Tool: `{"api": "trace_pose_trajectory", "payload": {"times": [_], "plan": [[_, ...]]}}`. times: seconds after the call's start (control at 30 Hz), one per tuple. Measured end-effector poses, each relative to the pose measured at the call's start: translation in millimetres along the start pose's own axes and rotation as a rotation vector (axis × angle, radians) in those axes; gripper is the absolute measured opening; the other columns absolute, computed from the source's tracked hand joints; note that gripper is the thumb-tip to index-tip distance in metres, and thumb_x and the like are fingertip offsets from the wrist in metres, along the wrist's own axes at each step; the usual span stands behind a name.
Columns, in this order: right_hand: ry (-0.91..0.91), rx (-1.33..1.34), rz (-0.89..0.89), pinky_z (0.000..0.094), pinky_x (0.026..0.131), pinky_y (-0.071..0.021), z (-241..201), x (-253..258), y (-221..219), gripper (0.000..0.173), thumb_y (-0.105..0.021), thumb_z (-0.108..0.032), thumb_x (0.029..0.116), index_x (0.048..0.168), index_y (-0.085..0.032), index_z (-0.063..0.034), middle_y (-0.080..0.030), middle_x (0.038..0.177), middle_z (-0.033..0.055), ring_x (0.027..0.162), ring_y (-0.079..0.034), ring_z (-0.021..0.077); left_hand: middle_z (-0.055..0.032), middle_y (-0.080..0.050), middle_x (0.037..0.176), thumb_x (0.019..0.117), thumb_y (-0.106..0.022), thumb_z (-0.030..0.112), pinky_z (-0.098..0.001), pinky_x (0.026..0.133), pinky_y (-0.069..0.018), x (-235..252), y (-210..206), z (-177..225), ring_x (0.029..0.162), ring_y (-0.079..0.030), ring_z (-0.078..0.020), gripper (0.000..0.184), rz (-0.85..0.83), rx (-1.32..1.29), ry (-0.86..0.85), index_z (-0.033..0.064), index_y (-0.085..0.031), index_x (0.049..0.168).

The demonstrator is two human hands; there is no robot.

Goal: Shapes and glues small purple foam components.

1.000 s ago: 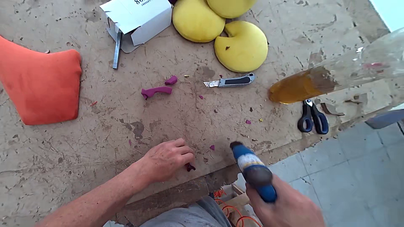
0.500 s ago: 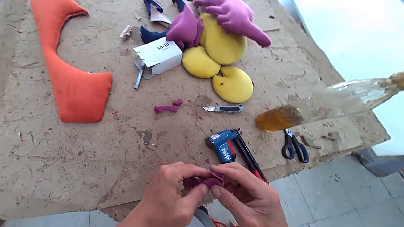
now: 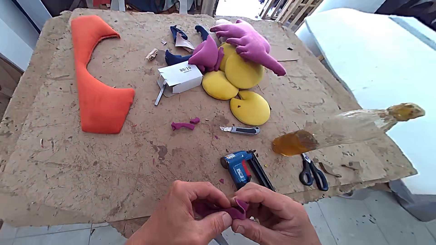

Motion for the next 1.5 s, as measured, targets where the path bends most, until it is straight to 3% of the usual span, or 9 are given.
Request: {"api": "trace_pose_trajectory", "payload": {"times": [0.13,0.3,0.43,0.53,0.6,0.73,0.97,1.23,1.5], "plan": [[-0.058,-0.015,0.035,0.0238,0.07,-0.0636,-6,1,3,0.03,-0.081,-0.016,0.0895,0.116,-0.069,-0.007,-0.075,0.096,0.0004,0.08,-0.072,0.0071,-0.0045,-0.076,0.095,0.0965,-0.068,0.013,-0.0286,0.073,-0.0637,5,-3,-4,0.081,-0.074,-0.0115,0.018,-0.054,-0.184,0.11,0.0016,-0.07,0.111],[-0.064,-0.03,0.057,0.0223,0.064,-0.0606,-11,5,0,0.03,-0.084,-0.017,0.0863,0.11,-0.069,-0.0059,-0.072,0.087,0.0001,0.073,-0.069,0.0064,-0.0025,-0.073,0.09,0.0976,-0.07,0.02,-0.0272,0.067,-0.0623,9,-6,-14,0.076,-0.071,-0.0096,0.015,-0.112,-0.448,0.166,0.0057,-0.071,0.104],[-0.1,-0.157,0.233,0.0246,0.06,-0.061,-14,2,0,0.038,-0.083,-0.018,0.0863,0.115,-0.066,-0.0024,-0.072,0.089,0.0009,0.072,-0.069,0.0083,-0.0065,-0.075,0.095,0.0973,-0.069,0.013,-0.0265,0.071,-0.0615,9,0,-4,0.08,-0.071,-0.0099,0.014,0.159,-0.275,-0.024,0.0001,-0.072,0.102],[-0.063,-0.106,0.284,0.03,0.073,-0.066,-13,-2,-8,0.032,-0.082,-0.016,0.0872,0.113,-0.068,-0.0031,-0.072,0.104,0.0041,0.088,-0.073,0.0123,-0.0132,-0.072,0.111,0.0932,-0.074,0.014,-0.0287,0.076,-0.0633,8,0,4,0.09,-0.072,-0.015,0.015,0.381,-0.162,-0.124,-0.0004,-0.075,0.096],[-0.046,0.005,0.306,0.0294,0.079,-0.066,-12,-3,-14,0.028,-0.081,-0.012,0.088,0.113,-0.07,-0.0074,-0.074,0.108,0.0005,0.093,-0.074,0.0109,-0.0091,-0.068,0.105,0.092,-0.077,0.015,-0.0247,0.071,-0.0616,7,-5,7,0.084,-0.068,-0.0112,0.014,0.41,-0.129,-0.14,0.0016,-0.077,0.093],[-0.096,0.343,0.309,0.0298,0.076,-0.0642,-11,-6,-14,0.021,-0.071,-0.01,0.0947,0.116,-0.074,-0.0099,-0.077,0.103,0.0032,0.086,-0.074,0.0109,-0.0027,-0.068,0.096,0.1001,-0.067,0.023,-0.019,0.069,-0.0567,5,-4,25,0.079,-0.063,-0.004,0.023,0.309,-0.015,-0.168,0.0025,-0.077,0.096],[-0.183,0.597,0.149,0.0277,0.074,-0.0618,-16,-6,-17,0.022,-0.061,-0.016,0.1017,0.113,-0.078,-0.0097,-0.077,0.097,0.0044,0.081,-0.072,0.0086,-0.0017,-0.068,0.115,0.0993,-0.068,0.024,-0.0206,0.071,-0.0553,17,0,51,0.091,-0.064,-0.0061,0.027,0.138,0.316,-0.312,0.0123,-0.073,0.124],[-0.224,0.759,0.069,0.0253,0.071,-0.059,-16,-5,-18,0.022,-0.06,-0.017,0.101,0.113,-0.077,-0.0103,-0.076,0.096,0.0039,0.08,-0.07,0.0071,-0.0002,-0.074,0.097,0.0972,-0.071,0.018,-0.023,0.082,-0.0573,28,-3,65,0.094,-0.068,-0.0074,0.012,0.015,0.42,-0.478,0.0115,-0.08,0.101],[-0.222,0.901,0.016,0.0264,0.075,-0.0599,-11,-4,-21,0.023,-0.058,-0.015,0.103,0.117,-0.075,-0.0079,-0.076,0.101,0.0058,0.086,-0.072,0.0087,-0.0065,-0.075,0.114,0.0991,-0.066,0.014,-0.0266,0.085,-0.0583,13,-3,66,0.102,-0.07,-0.0157,0.015,-0.008,0.721,-0.813,0.0103,-0.074,0.111]]}}
Point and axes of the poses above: each hand's wrist, its own x-axis towards the middle knuckle, its own y-axis out of the back of the hand, z = x × y, the point moved 6 cm from there along x, towards the middle knuckle
